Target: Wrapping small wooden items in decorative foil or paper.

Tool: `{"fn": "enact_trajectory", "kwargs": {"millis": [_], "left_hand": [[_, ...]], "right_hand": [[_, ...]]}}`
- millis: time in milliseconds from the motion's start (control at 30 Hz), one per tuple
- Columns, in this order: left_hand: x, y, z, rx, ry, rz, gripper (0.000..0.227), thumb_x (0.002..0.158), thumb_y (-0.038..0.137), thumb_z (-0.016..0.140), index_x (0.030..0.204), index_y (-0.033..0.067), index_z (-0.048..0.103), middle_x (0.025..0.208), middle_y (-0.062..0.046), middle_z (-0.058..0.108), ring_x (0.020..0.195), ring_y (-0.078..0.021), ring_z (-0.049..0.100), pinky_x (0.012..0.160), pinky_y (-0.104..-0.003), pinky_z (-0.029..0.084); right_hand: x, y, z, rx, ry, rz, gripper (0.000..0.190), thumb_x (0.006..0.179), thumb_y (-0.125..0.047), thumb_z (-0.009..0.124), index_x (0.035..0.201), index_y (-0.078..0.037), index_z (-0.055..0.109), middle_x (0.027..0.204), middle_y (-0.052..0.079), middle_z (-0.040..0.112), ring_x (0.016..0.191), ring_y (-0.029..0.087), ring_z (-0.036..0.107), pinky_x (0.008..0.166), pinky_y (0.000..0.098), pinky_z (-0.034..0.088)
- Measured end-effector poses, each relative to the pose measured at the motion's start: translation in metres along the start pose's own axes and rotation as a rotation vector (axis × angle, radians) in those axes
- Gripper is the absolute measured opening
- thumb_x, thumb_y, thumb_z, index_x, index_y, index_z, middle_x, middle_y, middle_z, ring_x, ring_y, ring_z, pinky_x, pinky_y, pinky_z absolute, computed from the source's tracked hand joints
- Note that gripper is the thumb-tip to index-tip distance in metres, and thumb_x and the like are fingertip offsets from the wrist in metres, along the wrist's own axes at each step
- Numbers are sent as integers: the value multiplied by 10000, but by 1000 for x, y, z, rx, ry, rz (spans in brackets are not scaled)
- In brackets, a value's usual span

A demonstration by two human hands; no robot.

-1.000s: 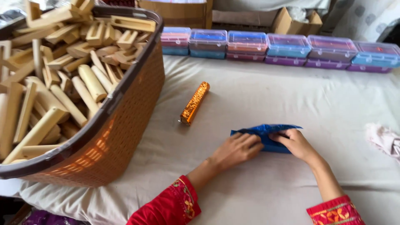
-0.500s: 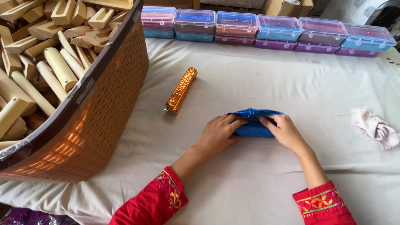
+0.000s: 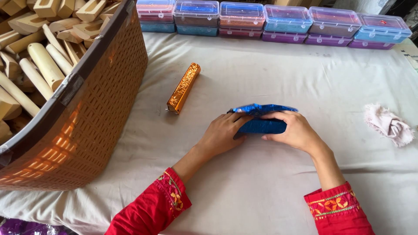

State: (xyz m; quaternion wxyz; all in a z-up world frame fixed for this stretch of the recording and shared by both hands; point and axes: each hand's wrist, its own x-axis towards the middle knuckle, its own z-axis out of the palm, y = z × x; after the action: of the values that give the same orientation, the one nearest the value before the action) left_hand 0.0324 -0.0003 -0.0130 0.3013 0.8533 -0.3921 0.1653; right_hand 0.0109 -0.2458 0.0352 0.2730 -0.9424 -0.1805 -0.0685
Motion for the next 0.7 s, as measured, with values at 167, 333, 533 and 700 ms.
{"fn": "enact_trajectory", "kwargs": {"millis": [167,333,533,700], "left_hand": [[-1,-4,2,-55,-82,-64,561,807,189,791,1337,117,623,1203,-105,688,1042,-308,685,906,-432,541],[2,-2,-3,-112,-80,-113,563,805,206,796,1334,134,618,1221,-109,689,1064,-307,686,898,-424,545],[1,-10,-9,-286,-100,-176,647,786,262,812,1373,120,579,1276,-132,681,1132,-322,674,938,-425,538],[5,-16,-17,-372,-157,-245,725,802,404,821,1393,90,541,1279,-152,697,1166,-317,684,972,-415,539]], "right_hand": [[0,15,9,63,-86,80,495,655,-233,876,1111,-97,740,1154,83,748,1069,278,705,966,392,544],[1,23,13,14,-83,31,485,641,-239,893,1085,-91,768,1153,95,746,1121,292,665,1002,411,509],[1,25,13,40,-120,140,547,643,-264,906,1142,-102,752,1236,123,691,1155,322,635,988,426,504],[3,16,8,12,-155,155,577,664,-283,910,1193,-127,741,1234,118,704,1186,310,634,1009,425,498]]}}
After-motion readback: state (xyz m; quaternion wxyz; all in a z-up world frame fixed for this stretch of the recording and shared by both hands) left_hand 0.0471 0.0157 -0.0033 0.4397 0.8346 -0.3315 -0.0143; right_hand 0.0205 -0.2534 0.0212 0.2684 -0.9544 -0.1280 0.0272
